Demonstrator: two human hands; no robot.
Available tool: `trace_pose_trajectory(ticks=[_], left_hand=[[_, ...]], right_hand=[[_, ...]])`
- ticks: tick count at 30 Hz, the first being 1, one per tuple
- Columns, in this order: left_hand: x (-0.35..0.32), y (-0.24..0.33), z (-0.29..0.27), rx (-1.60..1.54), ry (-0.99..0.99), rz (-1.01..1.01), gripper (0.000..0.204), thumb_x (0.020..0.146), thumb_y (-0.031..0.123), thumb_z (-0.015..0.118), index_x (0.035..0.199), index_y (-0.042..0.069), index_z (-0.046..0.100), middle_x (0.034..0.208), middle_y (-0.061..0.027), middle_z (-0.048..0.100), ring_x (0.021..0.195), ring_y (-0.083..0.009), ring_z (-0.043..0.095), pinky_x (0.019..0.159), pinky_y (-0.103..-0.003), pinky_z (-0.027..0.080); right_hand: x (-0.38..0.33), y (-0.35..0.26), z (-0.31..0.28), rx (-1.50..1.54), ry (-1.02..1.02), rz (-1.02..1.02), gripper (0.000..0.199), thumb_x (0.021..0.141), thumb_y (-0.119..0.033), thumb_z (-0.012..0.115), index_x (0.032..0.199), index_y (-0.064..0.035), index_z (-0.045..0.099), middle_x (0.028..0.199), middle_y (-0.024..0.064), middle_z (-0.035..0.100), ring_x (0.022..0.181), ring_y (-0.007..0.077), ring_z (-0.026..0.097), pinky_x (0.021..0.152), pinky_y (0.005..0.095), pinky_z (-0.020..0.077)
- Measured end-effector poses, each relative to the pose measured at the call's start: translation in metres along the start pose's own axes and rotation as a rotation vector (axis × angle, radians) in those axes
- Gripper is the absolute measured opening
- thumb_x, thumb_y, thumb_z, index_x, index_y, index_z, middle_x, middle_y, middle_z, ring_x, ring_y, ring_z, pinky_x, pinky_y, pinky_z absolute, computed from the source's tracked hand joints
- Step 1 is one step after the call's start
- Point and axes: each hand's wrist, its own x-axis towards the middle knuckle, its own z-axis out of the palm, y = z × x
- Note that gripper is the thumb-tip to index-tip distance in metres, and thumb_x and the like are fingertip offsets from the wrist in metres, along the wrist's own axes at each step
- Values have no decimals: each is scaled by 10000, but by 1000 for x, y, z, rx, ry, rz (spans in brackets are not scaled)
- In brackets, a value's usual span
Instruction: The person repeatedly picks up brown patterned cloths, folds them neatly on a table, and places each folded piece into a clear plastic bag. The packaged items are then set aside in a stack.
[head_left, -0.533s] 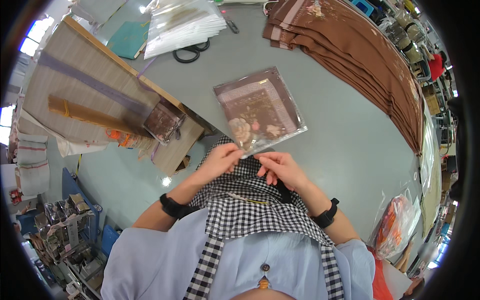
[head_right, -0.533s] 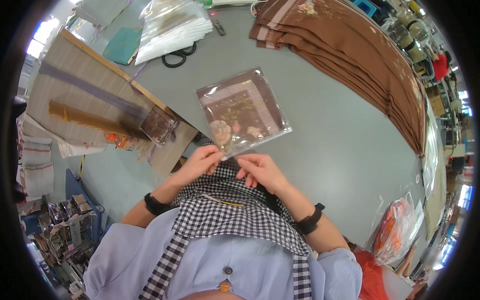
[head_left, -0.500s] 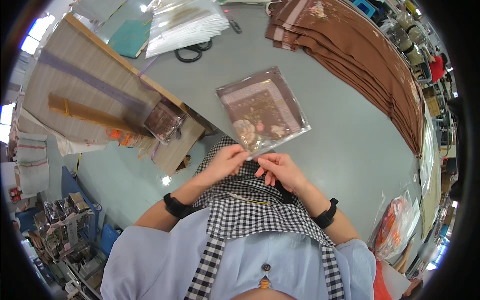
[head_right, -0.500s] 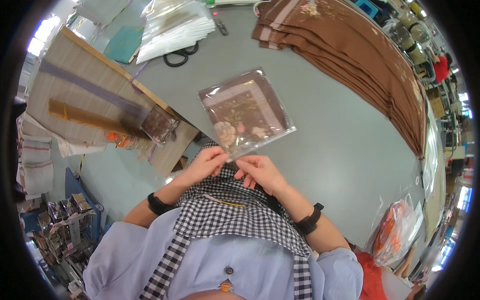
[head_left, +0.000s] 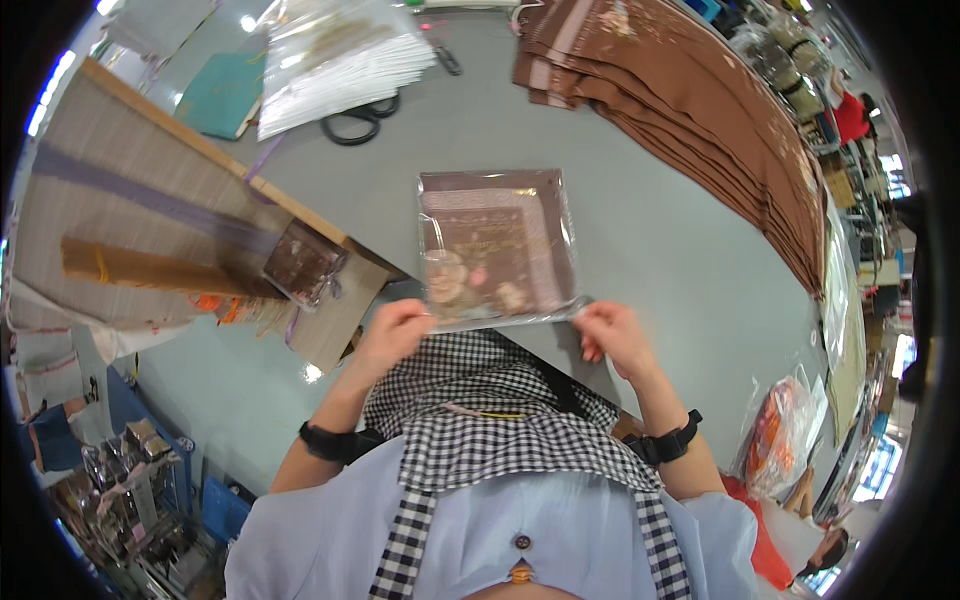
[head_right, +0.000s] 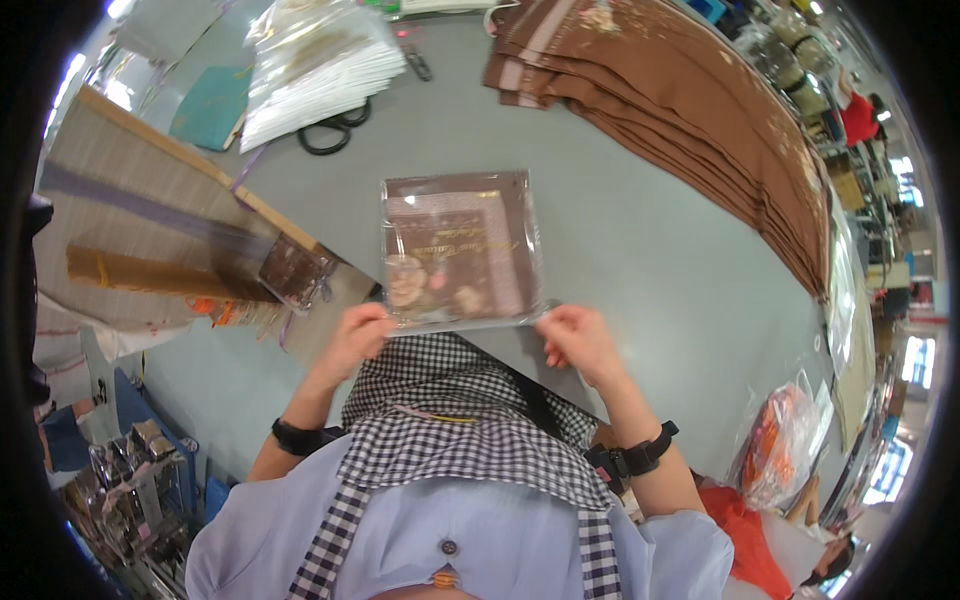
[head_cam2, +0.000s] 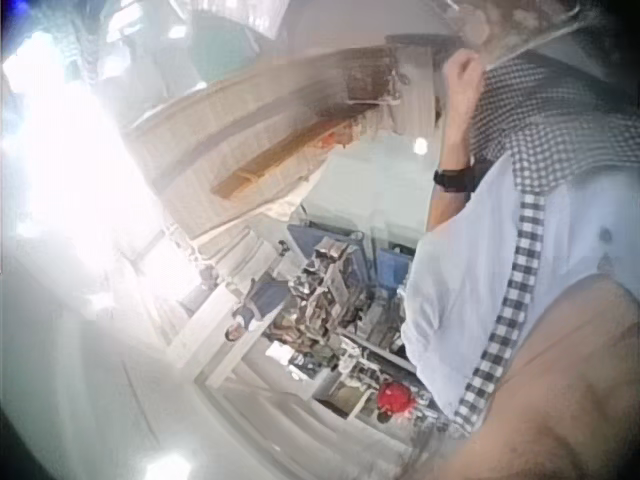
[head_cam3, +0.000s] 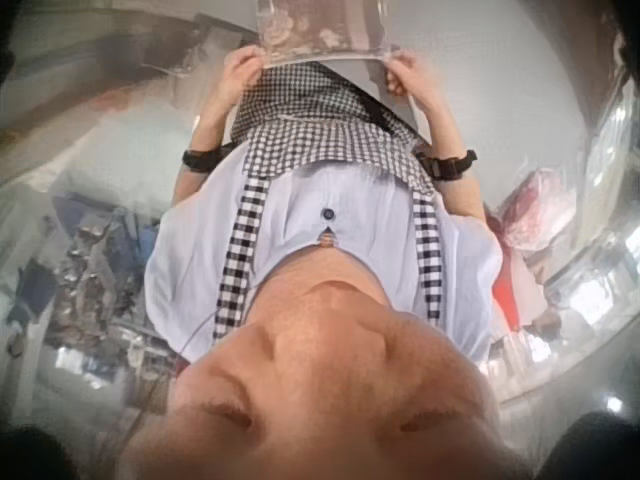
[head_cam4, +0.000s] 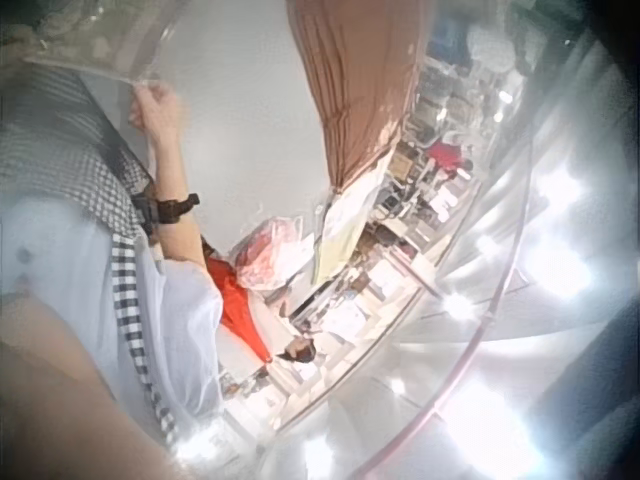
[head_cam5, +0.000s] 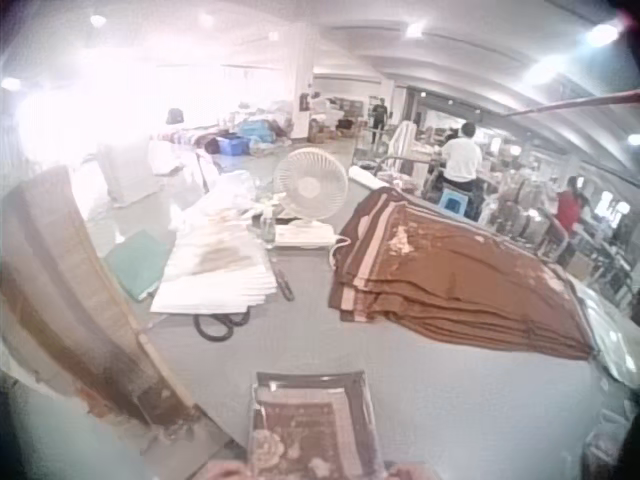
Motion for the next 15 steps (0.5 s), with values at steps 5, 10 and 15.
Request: trace_pose_trajectory(ticks=[5,10,15], left_hand=[[-7,-22,-28,-508,259,174,309,984,369,486,925,79,579,760,11,546,664,-79,510,596,-248,416],[-4,-24,28,-439,131,28,489,953,375,558,1274,25,441,1155,-118,585,1052,-223,593,834,-365,518],[-65,2,-20,-261,243,127,518,852,149,682,1309,-4,492,1194,-91,603,1025,-174,605,885,-303,498]], right_hand=[[-4,-7,-2,-375,101,-580,144,853,-151,692,956,-53,666,854,78,663,803,156,657,677,286,521],[20,-20,43,-944,260,-1139,368,791,-160,713,1146,-111,631,1167,96,578,1116,292,534,932,410,425],[12,-10,50,-881,98,-1141,432,772,-168,730,1189,-118,627,1267,120,545,1170,318,501,969,427,399]])
